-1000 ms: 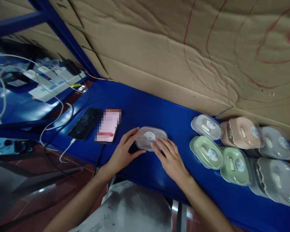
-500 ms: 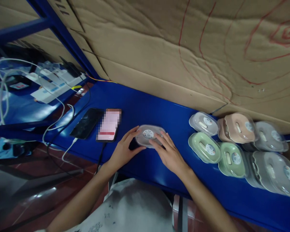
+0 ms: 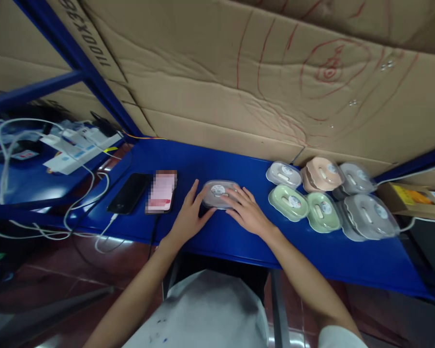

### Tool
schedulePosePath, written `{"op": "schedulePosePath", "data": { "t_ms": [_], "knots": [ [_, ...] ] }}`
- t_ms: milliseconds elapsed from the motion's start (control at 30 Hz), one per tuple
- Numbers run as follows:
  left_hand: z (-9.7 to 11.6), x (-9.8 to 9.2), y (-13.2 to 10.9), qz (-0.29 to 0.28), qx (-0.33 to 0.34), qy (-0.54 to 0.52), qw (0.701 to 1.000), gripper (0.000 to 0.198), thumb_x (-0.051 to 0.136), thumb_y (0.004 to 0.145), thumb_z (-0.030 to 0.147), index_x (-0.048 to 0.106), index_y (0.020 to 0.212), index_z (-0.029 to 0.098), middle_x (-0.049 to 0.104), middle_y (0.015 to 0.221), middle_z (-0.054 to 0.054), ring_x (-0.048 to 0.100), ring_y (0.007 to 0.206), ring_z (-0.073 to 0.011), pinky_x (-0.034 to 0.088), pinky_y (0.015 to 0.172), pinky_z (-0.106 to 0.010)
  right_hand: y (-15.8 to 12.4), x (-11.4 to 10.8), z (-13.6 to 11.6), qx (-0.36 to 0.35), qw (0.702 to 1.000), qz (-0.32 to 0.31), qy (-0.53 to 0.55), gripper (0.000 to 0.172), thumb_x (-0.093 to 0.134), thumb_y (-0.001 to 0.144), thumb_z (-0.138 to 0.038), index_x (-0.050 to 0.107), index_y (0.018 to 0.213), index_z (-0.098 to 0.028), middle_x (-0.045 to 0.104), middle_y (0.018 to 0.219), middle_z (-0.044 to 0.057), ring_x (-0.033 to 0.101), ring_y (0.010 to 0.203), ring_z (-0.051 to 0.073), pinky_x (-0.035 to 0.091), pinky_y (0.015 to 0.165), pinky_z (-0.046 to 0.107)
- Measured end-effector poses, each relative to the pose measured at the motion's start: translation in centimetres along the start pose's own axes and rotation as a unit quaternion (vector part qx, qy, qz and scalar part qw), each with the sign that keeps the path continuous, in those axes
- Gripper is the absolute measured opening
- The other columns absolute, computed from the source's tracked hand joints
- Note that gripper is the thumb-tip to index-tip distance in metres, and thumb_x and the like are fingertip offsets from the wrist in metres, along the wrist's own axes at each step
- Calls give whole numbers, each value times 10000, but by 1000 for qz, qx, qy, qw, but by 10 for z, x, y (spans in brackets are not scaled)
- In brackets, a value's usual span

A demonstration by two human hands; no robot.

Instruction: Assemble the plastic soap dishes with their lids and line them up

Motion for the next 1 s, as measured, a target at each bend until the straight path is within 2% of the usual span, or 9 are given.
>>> {"op": "schedulePosePath", "data": {
  "t_ms": [100, 200, 367, 467, 567, 633, 733, 867, 1000],
  "knots": [
    [14, 0, -2, -8, 56, 40, 998, 810, 661, 1041, 427, 247, 1712, 246, 73, 1802, -226, 165, 1664, -422, 336, 1271, -631, -4, -7, 3, 15, 999, 42, -19, 619, 474, 1115, -412, 298, 1697, -299, 323, 1755, 131, 252, 1649, 300, 321, 1291, 627],
    [26, 0, -6, -20, 101, 65, 993, 788, 667, 1037, 419, 278, 1710, 288, 53, 1816, -178, 108, 1675, -410, 275, 1295, -635, -12, -30, 11, 51, 989, 131, -50, 681, 491, 1098, -447, 260, 1709, -256, 181, 1791, 181, 313, 1624, 336, 348, 1274, 616],
    [30, -2, -11, -16, 102, 84, 991, 810, 655, 1034, 430, 251, 1721, 281, 19, 1820, -169, 63, 1680, -409, 228, 1301, -645, -54, -80, 33, 164, 940, 254, -159, 611, 448, 1098, -452, 377, 1654, -209, 299, 1747, 176, 290, 1620, 339, 313, 1280, 610],
    [29, 0, -8, -41, 97, 111, 988, 773, 610, 1053, 448, 264, 1716, 249, 81, 1812, -188, 100, 1676, -414, 244, 1293, -639, -93, -87, 54, 254, 915, 239, -201, 627, 395, 1106, -471, 395, 1631, -129, 384, 1689, 238, 316, 1587, 375, 309, 1243, 658],
    [26, 0, 7, -83, 107, 151, 979, 623, 565, 1072, 435, 414, 1643, 233, 317, 1745, -183, 285, 1627, -383, 268, 1290, -601, -110, -75, 62, 238, 929, 192, -207, 593, 430, 1091, -465, 518, 1545, -93, 553, 1546, 282, 468, 1476, 411, 339, 1181, 710],
    [22, -6, 27, -93, 116, 166, 975, 496, 571, 1069, 420, 549, 1532, 242, 506, 1621, -160, 445, 1526, -352, 301, 1273, -570, -103, -65, 61, 202, 944, 165, -202, 537, 468, 1081, -438, 577, 1509, -131, 605, 1509, 254, 525, 1435, 389, 373, 1169, 680],
    [10, -18, 65, -117, 122, 183, 968, 362, 657, 1018, 396, 680, 1346, 245, 672, 1371, -128, 619, 1305, -322, 415, 1178, -508, -65, -51, 58, 133, 968, 116, -180, 479, 518, 1071, -402, 596, 1514, -237, 625, 1529, 161, 556, 1434, 313, 442, 1151, 558],
    [-19, -33, 112, -149, 104, 208, 961, 389, 738, 951, 405, 710, 1303, 241, 672, 1245, -124, 674, 1153, -307, 488, 1056, -439, 0, -41, 63, 63, 985, 91, -135, 462, 580, 1053, -437, 617, 1489, -289, 679, 1479, 100, 625, 1374, 254, 506, 1103, 452],
    [-45, -38, 136, -159, 95, 214, 959, 516, 762, 928, 493, 692, 1382, 258, 645, 1206, -107, 670, 1151, -294, 500, 1031, -386, 32, -40, 83, 77, 980, 151, -104, 488, 500, 1090, -417, 562, 1533, -221, 757, 1326, 132, 726, 1204, 246, 560, 1031, 441]
  ]
}}
Point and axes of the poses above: each hand's wrist, its own y-axis towards the middle knuckle, its own x-axis out of the palm, z = x × y, the point moved 8 cm from there along y, towards the middle knuckle
